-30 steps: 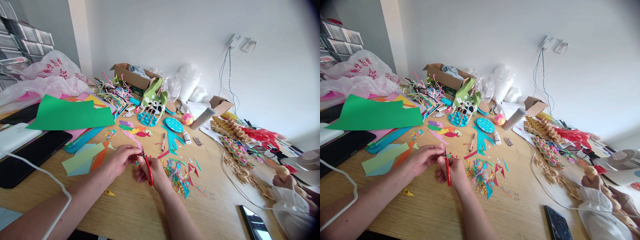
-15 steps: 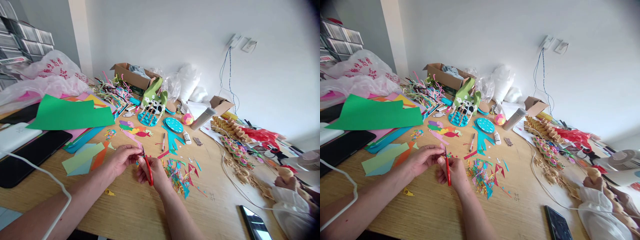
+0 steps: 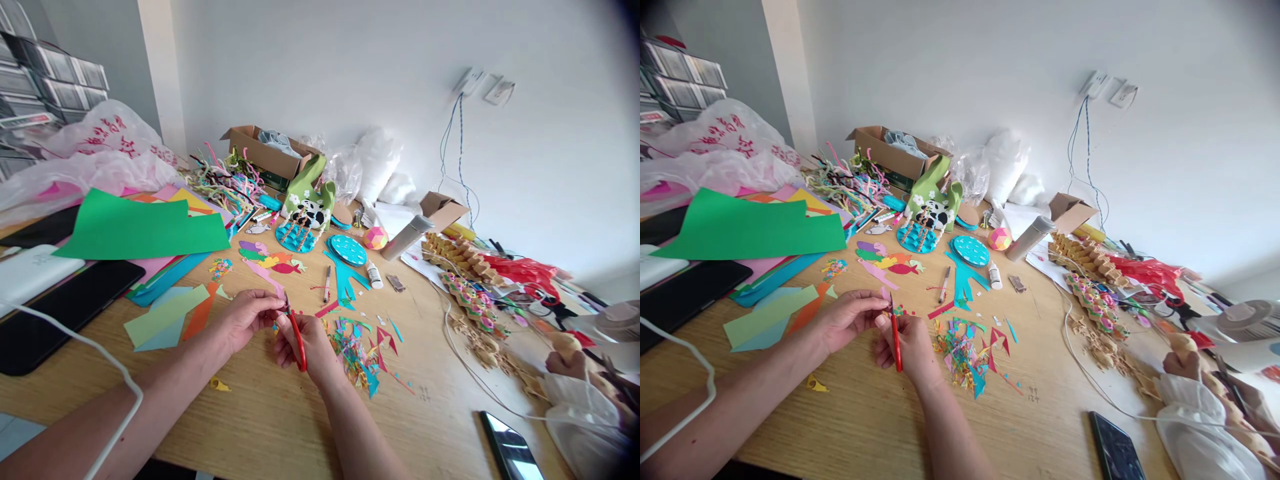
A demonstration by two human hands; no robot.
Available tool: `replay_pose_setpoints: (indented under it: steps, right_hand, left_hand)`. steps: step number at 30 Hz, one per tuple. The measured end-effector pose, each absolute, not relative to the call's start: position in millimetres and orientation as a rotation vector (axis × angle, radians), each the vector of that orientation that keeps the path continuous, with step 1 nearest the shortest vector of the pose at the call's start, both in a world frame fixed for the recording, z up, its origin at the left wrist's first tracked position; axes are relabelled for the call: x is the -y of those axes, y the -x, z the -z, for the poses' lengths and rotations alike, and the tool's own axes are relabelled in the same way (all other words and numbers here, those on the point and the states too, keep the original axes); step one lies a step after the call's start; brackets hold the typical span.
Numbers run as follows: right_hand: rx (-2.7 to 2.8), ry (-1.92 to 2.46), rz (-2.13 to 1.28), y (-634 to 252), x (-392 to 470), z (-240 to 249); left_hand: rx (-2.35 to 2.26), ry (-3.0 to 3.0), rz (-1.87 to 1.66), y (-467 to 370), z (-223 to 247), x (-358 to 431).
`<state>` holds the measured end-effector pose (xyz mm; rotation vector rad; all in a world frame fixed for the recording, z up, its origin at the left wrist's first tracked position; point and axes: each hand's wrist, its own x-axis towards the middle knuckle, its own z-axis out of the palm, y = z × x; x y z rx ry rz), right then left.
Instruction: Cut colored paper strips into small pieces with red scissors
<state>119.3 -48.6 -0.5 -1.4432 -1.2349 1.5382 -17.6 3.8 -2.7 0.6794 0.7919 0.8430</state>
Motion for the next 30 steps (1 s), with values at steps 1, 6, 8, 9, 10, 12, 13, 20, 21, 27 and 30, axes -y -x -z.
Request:
replay_pose_setpoints:
  steps: [1,6,8,9,10,12,13,20,21,27,30]
  right_hand:
    - [1.237,1.446,-1.536,-119.3,48.6,0.4]
    - [1.237,1.456,-1.533,-119.3,48.8,-0.7]
    - [1.242,1.454,-1.526,-119.2,48.9,-1.2]
    - [1.244,1.452,-1.525,-119.2,49.0,-1.3]
    - [1.245,1.449,-1.525,-119.1,49.0,-1.5]
    - [1.246,1.446,-1.527,-119.1,49.1,-1.4]
    - [1.248,1.444,-1.527,-119.2,49.0,-1.3]
    - [1.257,1.436,-1.534,-120.6,48.3,0.6]
    - [1.252,1.436,-1.54,-120.7,48.3,0.9]
    - [1.234,1.432,-1.545,-120.3,49.4,1.8]
    - [1.24,1.426,-1.545,-120.4,49.5,1.5]
  left_hand:
    - [-0.794,-0.683,-0.841,17.6,2.4,-3.7]
    - [-0.787,-0.681,-0.838,16.9,1.0,-2.7]
    - [-0.785,-0.674,-0.837,16.7,0.7,-2.6]
    - [-0.784,-0.673,-0.836,16.7,0.6,-2.7]
    - [-0.781,-0.674,-0.834,16.7,0.6,-2.8]
    - [-0.775,-0.682,-0.83,16.9,0.8,-3.2]
    - [-0.772,-0.686,-0.828,17.0,0.9,-3.3]
    - [-0.777,-0.665,-0.839,17.7,0.4,-3.1]
    - [-0.776,-0.664,-0.838,17.8,0.4,-3.2]
    - [-0.798,-0.687,-0.849,17.6,0.1,-3.3]
    - [-0.805,-0.718,-0.847,17.6,-1.1,-2.6]
